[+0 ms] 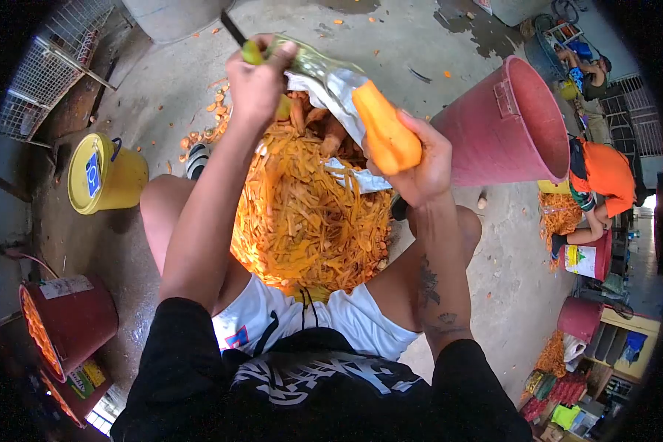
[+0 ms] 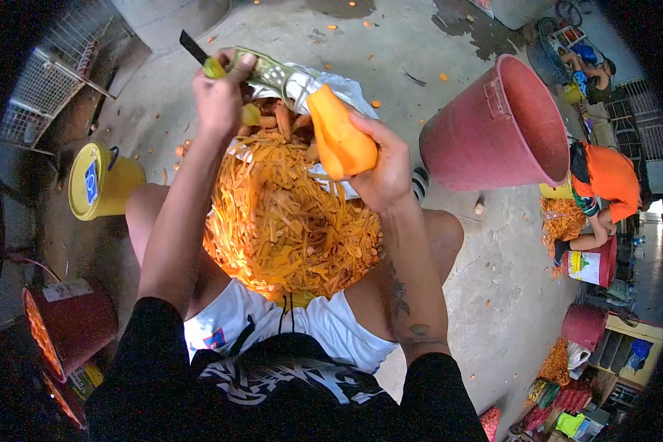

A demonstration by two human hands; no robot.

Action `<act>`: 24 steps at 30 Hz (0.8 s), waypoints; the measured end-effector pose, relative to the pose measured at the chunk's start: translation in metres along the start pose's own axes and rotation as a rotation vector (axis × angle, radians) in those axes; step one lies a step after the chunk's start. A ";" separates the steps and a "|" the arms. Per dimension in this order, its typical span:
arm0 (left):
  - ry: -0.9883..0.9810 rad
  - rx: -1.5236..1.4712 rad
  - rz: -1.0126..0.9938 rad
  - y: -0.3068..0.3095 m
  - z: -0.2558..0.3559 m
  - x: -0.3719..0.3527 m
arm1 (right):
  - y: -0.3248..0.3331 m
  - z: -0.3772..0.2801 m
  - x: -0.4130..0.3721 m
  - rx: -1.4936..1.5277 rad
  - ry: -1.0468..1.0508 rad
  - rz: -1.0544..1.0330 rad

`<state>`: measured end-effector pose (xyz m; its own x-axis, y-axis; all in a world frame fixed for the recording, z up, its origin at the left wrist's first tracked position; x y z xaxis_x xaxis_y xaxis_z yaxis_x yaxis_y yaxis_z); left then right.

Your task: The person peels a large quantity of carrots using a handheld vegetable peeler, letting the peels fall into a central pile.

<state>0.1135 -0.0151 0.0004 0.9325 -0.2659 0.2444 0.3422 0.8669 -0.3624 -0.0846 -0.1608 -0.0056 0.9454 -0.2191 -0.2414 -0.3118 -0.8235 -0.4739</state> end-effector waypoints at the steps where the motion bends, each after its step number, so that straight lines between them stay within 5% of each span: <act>1: 0.033 -0.053 0.051 0.006 -0.003 0.002 | 0.002 0.000 -0.002 0.011 -0.020 0.067; 2: 0.062 -0.110 0.106 0.010 -0.008 0.003 | 0.007 -0.002 0.001 0.005 -0.008 0.062; 5: 0.079 0.137 -0.156 -0.035 0.021 -0.047 | 0.002 0.003 0.004 0.064 0.011 -0.180; 7: -0.137 0.171 -0.310 -0.056 0.042 -0.065 | 0.006 -0.001 0.002 -0.039 0.044 0.188; 8: -0.162 0.156 -0.308 -0.055 0.043 -0.065 | 0.009 0.002 -0.001 -0.040 0.035 0.193; 10: 0.002 0.076 -0.047 -0.008 0.011 -0.019 | -0.001 -0.003 -0.004 -0.177 0.100 0.002; 12: -0.167 0.243 0.127 0.022 0.011 0.007 | -0.004 -0.005 -0.009 -0.126 0.082 -0.060; 14: -0.242 0.345 0.059 0.014 0.016 0.000 | -0.008 -0.007 -0.007 -0.077 0.061 -0.114; 16: -0.229 0.603 -0.265 -0.026 0.031 -0.032 | 0.003 -0.004 -0.003 0.075 0.024 0.085; 18: -0.139 0.943 -0.516 -0.050 0.020 -0.054 | 0.015 0.001 0.002 0.086 -0.009 0.028; 24: -0.079 0.880 -0.661 -0.068 0.023 -0.072 | 0.012 0.013 0.006 0.075 -0.064 -0.035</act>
<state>0.0205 -0.0449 0.0285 0.5749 -0.7875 0.2221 0.5401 0.5691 0.6201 -0.0840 -0.1648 -0.0235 0.9485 -0.1556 -0.2761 -0.2877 -0.7878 -0.5446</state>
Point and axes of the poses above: each hand's wrist, its own x-axis towards the middle knuckle, its own y-axis out of the back of the hand, z = x × y, the point moved 7 cm from there along x, towards the middle knuckle, and after that the axes turned 10 degrees about -x, right-handed, at the moved point
